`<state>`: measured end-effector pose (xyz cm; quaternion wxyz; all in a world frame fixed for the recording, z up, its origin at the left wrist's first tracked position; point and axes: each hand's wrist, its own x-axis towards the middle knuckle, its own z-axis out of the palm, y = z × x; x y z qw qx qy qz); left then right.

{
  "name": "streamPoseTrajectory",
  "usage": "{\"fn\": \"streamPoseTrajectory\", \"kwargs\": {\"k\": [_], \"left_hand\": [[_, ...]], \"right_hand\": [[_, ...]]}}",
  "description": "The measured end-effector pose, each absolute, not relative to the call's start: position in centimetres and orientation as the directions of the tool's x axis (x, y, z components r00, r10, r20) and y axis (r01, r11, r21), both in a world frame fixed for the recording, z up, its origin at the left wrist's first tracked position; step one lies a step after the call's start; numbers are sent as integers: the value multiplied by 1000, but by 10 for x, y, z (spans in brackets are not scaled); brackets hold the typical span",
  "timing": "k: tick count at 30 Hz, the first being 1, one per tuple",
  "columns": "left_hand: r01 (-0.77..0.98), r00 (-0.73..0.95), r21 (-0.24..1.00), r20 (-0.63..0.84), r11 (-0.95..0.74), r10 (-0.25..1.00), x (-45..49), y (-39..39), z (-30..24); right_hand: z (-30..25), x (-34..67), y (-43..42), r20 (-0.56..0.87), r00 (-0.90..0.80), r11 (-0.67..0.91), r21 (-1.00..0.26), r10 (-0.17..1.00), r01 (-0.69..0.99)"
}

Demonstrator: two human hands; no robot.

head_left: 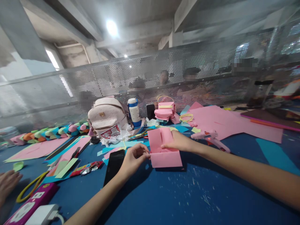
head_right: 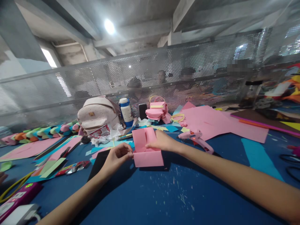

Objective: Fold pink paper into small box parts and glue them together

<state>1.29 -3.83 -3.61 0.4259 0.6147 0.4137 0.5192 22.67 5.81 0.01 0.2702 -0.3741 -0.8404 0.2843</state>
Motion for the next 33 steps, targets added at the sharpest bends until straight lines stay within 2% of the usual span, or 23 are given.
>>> {"fn": "streamPoseTrajectory", "kwargs": {"k": [14, 23, 33], "left_hand": [[43, 133, 957, 281, -288, 951, 13, -38, -35], [59, 102, 956, 280, -287, 955, 11, -37, -35], [102, 104, 952, 278, -288, 955, 12, -37, -39]], "right_hand": [[6, 225, 53, 212, -553, 533, -667, 806, 520], [-1, 227, 58, 275, -566, 573, -681, 777, 456], [0, 228, 61, 262, -567, 566, -679, 781, 467]]}}
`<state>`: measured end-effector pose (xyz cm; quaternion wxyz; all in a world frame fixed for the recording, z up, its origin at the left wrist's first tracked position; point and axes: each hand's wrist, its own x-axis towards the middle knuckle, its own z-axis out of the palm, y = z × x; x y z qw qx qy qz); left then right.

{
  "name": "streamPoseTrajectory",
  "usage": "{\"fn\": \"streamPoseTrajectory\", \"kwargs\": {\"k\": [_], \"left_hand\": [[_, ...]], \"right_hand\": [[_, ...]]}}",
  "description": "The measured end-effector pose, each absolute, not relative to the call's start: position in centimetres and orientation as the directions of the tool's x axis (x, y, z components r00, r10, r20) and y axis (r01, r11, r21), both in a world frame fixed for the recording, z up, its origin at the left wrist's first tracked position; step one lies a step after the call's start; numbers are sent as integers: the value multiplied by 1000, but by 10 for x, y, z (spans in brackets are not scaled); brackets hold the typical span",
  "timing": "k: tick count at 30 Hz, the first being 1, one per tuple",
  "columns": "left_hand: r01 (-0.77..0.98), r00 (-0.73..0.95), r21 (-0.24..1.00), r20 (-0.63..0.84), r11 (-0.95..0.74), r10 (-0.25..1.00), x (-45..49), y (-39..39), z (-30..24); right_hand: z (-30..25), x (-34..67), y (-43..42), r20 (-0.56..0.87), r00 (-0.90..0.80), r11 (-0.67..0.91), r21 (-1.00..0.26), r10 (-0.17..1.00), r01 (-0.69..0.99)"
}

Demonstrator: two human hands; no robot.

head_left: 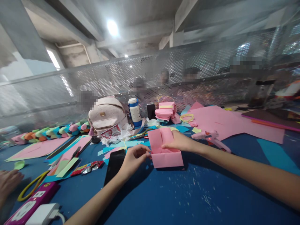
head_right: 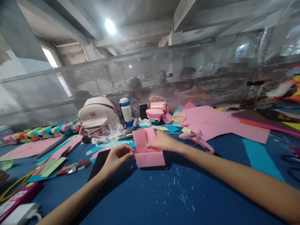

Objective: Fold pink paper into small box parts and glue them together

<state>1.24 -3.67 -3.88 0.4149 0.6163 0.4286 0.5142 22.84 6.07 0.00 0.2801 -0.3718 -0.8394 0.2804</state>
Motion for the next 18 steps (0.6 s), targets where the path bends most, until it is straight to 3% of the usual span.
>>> {"fn": "streamPoseTrajectory", "kwargs": {"k": [18], "left_hand": [[154, 63, 934, 316, -322, 947, 19, -42, -40]], "right_hand": [[-7, 228, 62, 310, -549, 581, -690, 776, 433]]}}
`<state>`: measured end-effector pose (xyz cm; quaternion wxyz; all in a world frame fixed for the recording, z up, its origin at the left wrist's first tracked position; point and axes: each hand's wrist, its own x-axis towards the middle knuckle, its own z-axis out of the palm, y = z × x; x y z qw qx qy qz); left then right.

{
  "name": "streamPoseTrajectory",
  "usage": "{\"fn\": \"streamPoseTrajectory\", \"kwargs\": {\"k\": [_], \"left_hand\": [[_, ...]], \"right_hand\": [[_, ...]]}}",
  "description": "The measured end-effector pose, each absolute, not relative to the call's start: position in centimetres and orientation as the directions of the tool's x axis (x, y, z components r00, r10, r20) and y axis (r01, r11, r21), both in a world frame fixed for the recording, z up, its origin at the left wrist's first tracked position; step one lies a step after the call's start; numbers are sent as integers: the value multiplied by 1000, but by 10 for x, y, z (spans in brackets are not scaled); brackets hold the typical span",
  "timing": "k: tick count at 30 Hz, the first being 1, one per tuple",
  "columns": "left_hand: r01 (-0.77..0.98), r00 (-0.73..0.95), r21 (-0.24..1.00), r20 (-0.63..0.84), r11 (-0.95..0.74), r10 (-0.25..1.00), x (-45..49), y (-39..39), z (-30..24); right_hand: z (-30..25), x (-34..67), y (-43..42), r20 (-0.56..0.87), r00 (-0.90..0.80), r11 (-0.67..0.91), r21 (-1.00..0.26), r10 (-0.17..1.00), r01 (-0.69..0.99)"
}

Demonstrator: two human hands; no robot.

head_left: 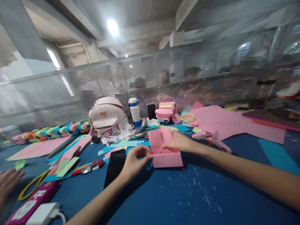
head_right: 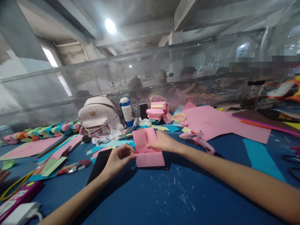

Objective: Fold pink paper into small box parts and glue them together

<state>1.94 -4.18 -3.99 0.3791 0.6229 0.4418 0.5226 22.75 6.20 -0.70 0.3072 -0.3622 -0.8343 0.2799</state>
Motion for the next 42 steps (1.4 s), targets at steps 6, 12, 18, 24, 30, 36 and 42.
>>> {"fn": "streamPoseTrajectory", "kwargs": {"k": [6, 12, 18, 24, 30, 36, 42], "left_hand": [[175, 120, 929, 308, -326, 944, 18, -44, -36], [178, 129, 934, 291, -311, 948, 15, -42, -38], [163, 113, 930, 313, -328, 943, 14, -42, -38], [154, 121, 924, 335, -351, 934, 14, -42, -37], [172, 135, 918, 338, -358, 931, 14, -43, -33], [217, 103, 900, 363, -378, 926, 13, -42, -31], [207, 32, 903, 378, -376, 925, 10, -37, -35]], "right_hand": [[-7, 228, 62, 283, -566, 573, -695, 774, 435], [-5, 227, 61, 276, -545, 563, -676, 792, 476], [-4, 226, 59, 253, -556, 562, -658, 792, 502], [-6, 227, 61, 286, -525, 569, -633, 802, 525], [-8, 227, 63, 278, -520, 562, -633, 807, 532], [-8, 228, 63, 281, -523, 565, -633, 805, 529], [-10, 229, 65, 283, -526, 568, -632, 802, 527]]}}
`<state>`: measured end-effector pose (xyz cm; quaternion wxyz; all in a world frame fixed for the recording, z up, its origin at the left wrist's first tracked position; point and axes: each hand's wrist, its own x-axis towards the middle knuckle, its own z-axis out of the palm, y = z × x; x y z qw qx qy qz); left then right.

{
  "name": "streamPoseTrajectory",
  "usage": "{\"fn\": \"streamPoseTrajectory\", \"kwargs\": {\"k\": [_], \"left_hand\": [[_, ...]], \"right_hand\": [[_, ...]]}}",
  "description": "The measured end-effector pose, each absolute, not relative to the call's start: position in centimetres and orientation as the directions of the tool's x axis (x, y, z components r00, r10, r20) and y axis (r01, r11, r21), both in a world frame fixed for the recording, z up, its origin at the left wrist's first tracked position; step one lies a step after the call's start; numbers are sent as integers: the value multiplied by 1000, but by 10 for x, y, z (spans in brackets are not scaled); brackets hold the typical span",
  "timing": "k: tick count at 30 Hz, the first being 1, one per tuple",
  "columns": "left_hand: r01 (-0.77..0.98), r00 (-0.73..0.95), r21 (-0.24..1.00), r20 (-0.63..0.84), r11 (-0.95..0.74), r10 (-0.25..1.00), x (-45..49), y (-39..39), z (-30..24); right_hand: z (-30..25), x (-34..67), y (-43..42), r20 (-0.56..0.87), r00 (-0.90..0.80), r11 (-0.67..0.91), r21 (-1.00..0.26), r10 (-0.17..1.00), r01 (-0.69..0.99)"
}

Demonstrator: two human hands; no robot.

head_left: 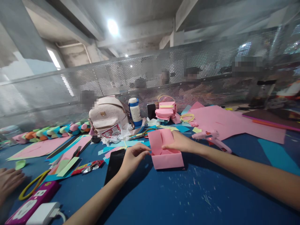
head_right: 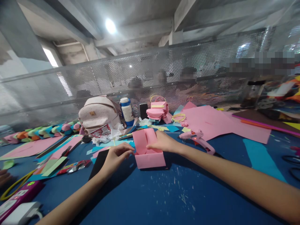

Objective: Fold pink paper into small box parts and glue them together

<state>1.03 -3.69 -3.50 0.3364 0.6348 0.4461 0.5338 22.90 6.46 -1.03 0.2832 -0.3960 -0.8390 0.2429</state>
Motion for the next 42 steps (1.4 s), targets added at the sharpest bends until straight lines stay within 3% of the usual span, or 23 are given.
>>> {"fn": "streamPoseTrajectory", "kwargs": {"k": [14, 30, 37, 42], "left_hand": [[145, 5, 918, 373, -370, 928, 10, -34, -41], [347, 46, 856, 392, -383, 919, 3, -39, -32], [548, 282, 699, 362, -459, 888, -16, -38, -10], [652, 295, 657, 242, -379, 925, -16, -37, -23]], "right_hand": [[-12, 230, 67, 268, -519, 558, -617, 812, 554], [9, 234, 63, 252, -545, 568, -614, 799, 548], [35, 259, 55, 239, -496, 544, -495, 835, 677], [27, 277, 40, 132, -432, 448, -376, 892, 811]]}}
